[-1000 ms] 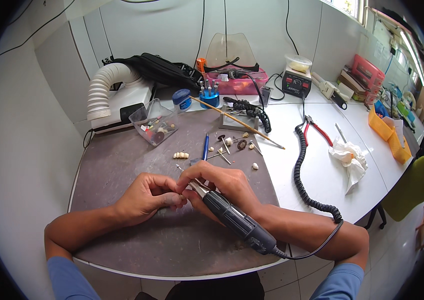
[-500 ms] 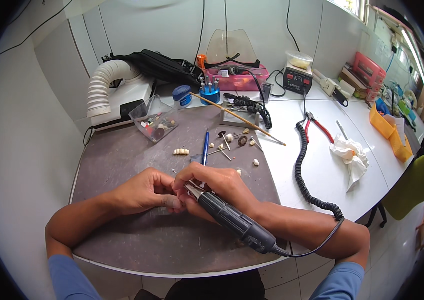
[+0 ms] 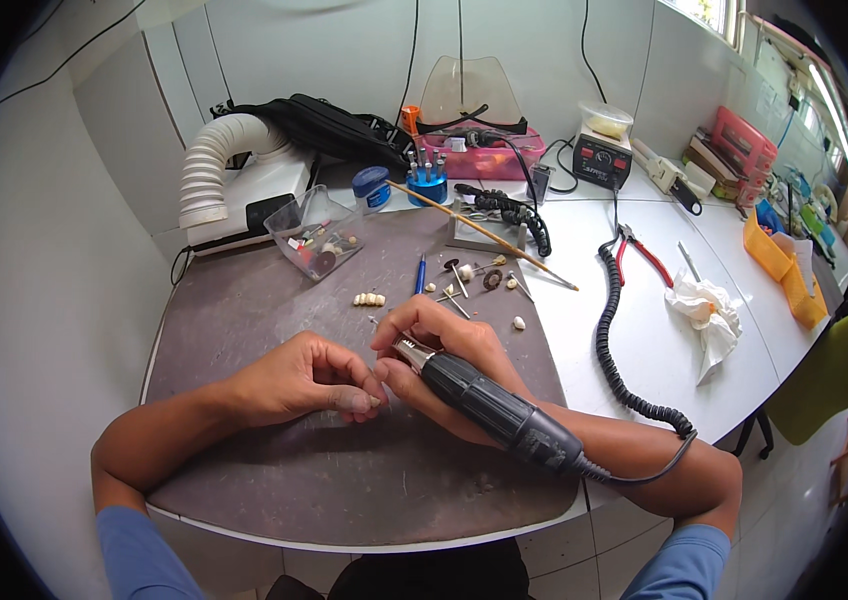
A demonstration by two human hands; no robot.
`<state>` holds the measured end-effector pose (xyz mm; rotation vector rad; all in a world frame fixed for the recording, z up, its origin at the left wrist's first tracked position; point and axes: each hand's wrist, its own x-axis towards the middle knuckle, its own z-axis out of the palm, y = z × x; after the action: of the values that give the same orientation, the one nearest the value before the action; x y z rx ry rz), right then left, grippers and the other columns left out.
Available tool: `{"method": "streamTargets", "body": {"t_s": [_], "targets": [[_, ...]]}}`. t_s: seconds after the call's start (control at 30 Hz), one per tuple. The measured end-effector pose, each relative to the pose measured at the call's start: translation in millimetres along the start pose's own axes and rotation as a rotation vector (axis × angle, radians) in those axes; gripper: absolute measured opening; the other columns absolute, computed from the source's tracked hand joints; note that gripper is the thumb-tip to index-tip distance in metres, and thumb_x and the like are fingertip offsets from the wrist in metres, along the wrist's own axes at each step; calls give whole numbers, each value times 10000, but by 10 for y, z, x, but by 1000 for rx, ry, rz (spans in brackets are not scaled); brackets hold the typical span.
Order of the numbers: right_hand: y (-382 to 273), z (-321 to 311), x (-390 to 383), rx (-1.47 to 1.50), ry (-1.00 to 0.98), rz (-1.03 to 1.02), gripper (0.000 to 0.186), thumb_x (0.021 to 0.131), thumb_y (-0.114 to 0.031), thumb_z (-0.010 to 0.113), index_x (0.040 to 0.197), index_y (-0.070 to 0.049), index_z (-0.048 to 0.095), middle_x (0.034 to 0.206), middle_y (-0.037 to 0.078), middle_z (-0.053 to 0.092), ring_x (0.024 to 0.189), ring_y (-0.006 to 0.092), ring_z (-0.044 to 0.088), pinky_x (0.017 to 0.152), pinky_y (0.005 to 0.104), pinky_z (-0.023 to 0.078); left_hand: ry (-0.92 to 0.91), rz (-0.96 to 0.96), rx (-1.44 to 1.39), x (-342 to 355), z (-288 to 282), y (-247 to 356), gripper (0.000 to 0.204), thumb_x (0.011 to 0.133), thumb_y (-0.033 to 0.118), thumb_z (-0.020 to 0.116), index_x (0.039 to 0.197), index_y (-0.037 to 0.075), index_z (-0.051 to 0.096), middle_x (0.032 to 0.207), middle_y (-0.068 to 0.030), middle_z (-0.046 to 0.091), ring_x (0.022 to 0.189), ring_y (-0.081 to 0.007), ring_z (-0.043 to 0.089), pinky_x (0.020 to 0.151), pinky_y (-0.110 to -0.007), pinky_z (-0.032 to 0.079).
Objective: The person holds a dental prosthetic and uses a hand-held rotary polishing tool to smooth the surface of the artificial teeth and base. They move the rotating tip across different sections of the prosthetic, periodically holding it up to look at it, before placing it into a small clear container with other components.
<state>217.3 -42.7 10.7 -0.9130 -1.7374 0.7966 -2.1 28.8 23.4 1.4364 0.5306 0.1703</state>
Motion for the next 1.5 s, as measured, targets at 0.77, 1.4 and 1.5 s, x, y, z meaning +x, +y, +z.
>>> {"method": "streamTargets", "body": {"t_s": [0.77, 1.4, 1.5], "targets": [[-22, -12, 2, -324, 132, -374, 228, 675, -24, 715, 896, -21, 657, 814, 101, 660, 714, 230, 661, 844, 399, 540, 230, 279, -311, 16, 50, -227, 227, 939, 101, 663, 1146, 14, 626, 1067, -77, 682, 962, -124, 644, 860, -256, 524], [88, 18, 46, -230, 50, -460, 241, 725, 2, 767, 877, 5, 580, 796, 137, 655, 915, 311, 728, 883, 448, 579, 217, 264, -290, -3, 51, -223, 241, 935, 117, 673, 1139, -6, 635, 1052, -96, 703, 962, -123, 663, 872, -256, 539], [68, 17, 47, -224, 48, -442, 238, 726, 1, 766, 876, 4, 581, 800, 138, 659, 915, 308, 728, 888, 450, 577, 219, 267, -281, -2, 49, -221, 237, 935, 116, 674, 1136, -4, 638, 1053, -95, 703, 963, -125, 663, 872, -258, 538]]}}
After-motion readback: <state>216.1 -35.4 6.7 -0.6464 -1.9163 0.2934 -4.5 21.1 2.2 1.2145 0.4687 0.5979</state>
